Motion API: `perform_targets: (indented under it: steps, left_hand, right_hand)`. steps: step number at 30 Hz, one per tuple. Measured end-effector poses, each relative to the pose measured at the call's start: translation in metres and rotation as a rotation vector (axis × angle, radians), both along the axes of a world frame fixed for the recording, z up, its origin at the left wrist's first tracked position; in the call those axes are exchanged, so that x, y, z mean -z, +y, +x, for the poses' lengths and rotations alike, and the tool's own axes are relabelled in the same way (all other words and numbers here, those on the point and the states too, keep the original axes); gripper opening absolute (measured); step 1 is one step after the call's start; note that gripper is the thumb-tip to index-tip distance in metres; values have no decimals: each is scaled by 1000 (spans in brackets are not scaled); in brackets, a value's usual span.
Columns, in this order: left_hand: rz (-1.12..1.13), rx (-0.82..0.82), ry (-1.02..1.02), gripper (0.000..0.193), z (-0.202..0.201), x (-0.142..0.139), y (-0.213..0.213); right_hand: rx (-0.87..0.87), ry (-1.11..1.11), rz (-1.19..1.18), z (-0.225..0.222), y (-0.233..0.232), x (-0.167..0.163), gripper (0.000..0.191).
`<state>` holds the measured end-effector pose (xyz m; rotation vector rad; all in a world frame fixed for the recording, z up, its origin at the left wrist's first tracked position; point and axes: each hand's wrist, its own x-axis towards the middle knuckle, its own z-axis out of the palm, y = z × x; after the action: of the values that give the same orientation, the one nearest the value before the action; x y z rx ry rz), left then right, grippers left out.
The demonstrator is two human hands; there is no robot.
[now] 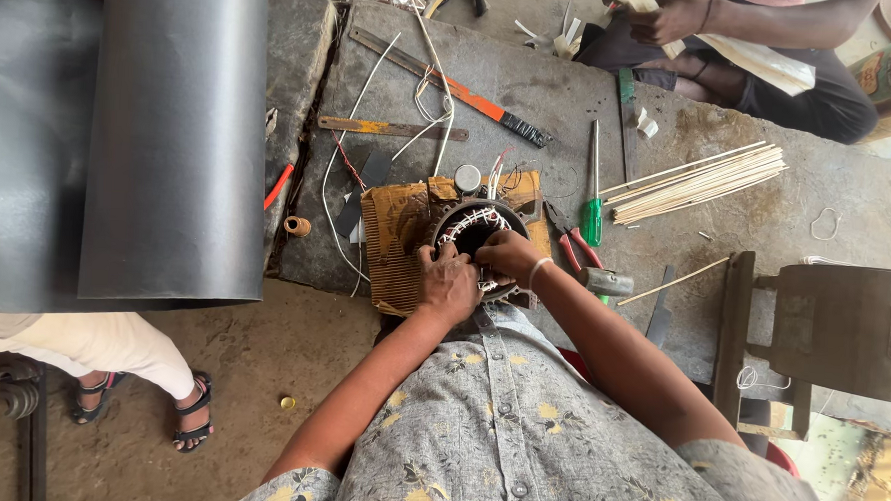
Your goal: The person ties white cord around the windings of a motor stator seated on a workbench, threading and tightening the cord by hand around the coil slots, occasionally tapping the windings with a mallet and trimming cord with scissors.
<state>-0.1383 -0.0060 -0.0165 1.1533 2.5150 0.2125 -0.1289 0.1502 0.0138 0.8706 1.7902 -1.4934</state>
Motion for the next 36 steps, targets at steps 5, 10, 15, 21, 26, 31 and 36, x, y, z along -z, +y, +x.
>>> perform_targets:
  steps: [5, 10, 15, 21, 26, 31, 36]
  left_hand:
    - [30, -28, -36, 24, 5, 11, -1]
    - [104, -39, 3, 27, 9, 21, 0]
    - [219, -96, -24, 25, 10, 20, -3]
    - [121, -116, -82, 7, 7, 2, 1]
    - [132, -157, -90, 8, 14, -1, -2]
    - [304, -161, 6, 18, 19, 5, -9]
    - [182, -166, -65, 22, 18, 2, -7]
  right_hand:
    - [-706, 437, 783, -7, -8, 6, 14]
    - [-925, 430, 915, 0, -13, 1, 11]
    - [-770, 628, 945, 10, -10, 2, 7]
    - [-655, 726, 960, 19, -4, 15, 10]
    - [-666, 685, 936, 15, -5, 17, 13]
    - [-527, 583, 774, 28, 0, 10, 26]
    - [-459, 724, 550, 99, -1, 3, 22]
